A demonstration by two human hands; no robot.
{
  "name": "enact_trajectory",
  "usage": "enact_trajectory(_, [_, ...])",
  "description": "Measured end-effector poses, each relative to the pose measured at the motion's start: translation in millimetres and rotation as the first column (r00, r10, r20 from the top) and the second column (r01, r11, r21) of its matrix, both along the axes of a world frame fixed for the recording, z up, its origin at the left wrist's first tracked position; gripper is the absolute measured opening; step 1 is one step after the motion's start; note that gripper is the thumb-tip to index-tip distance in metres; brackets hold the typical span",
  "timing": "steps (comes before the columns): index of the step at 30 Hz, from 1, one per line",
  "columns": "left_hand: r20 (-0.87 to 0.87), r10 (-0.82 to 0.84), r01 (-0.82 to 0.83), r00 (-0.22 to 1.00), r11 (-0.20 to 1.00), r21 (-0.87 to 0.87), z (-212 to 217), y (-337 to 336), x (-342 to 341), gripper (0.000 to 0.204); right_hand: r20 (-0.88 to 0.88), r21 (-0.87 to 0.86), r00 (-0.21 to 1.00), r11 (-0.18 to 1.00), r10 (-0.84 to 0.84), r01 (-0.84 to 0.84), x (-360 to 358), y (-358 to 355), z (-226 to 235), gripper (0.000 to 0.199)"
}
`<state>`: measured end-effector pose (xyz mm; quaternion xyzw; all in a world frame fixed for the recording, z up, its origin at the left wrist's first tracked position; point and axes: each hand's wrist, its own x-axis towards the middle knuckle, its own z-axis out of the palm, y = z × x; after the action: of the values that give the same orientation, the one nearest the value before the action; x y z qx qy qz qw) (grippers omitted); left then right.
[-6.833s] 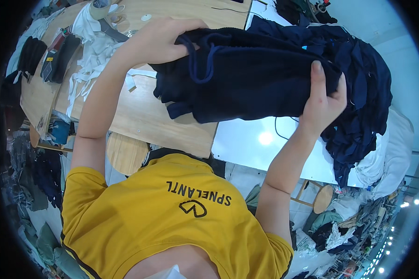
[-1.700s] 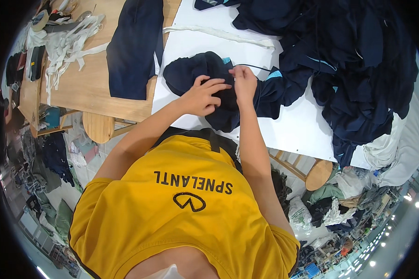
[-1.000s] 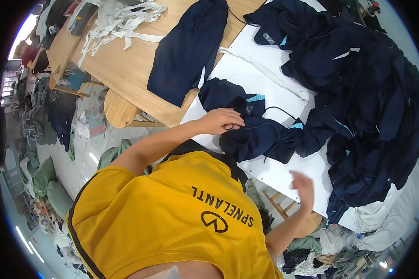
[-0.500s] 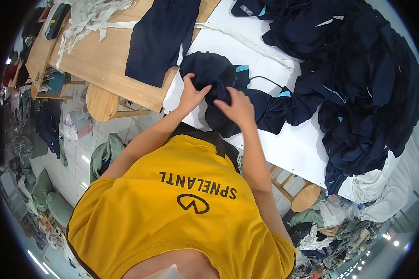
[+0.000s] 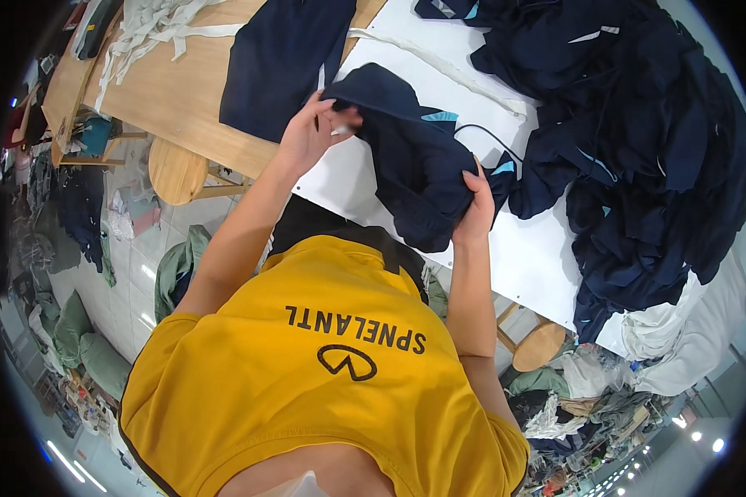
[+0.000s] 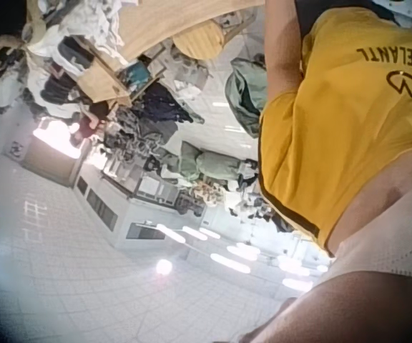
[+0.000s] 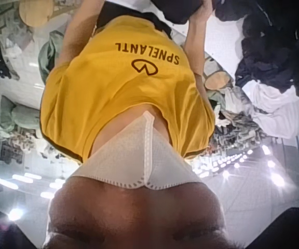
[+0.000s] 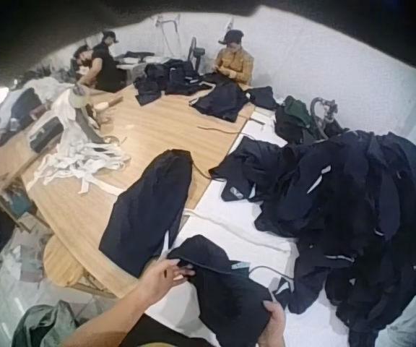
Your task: Inspecting and sorting finished athletic shorts on a factory workbench.
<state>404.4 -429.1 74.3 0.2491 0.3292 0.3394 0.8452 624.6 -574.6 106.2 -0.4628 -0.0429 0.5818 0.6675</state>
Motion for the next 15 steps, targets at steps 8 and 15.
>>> enact_trajectory(8, [-0.314, -0.405, 0.290, 0.859, 0.889, -0.354, -4.5, -56.2, 44.2, 0.058, -0.003, 0.207, 0.988, 0.967, 0.152, -0.148, -28.4, 0.9, 18.7, 0.067])
enact_trajectory(15, [0.220, -0.157, 0.248, 0.963, 0.836, -0.489, -9.2, -65.7, 10.4, 0.025, 0.029, 0.241, 0.998, 0.969, 0.053, -0.059, -6.3, -22.2, 13.3, 0.067])
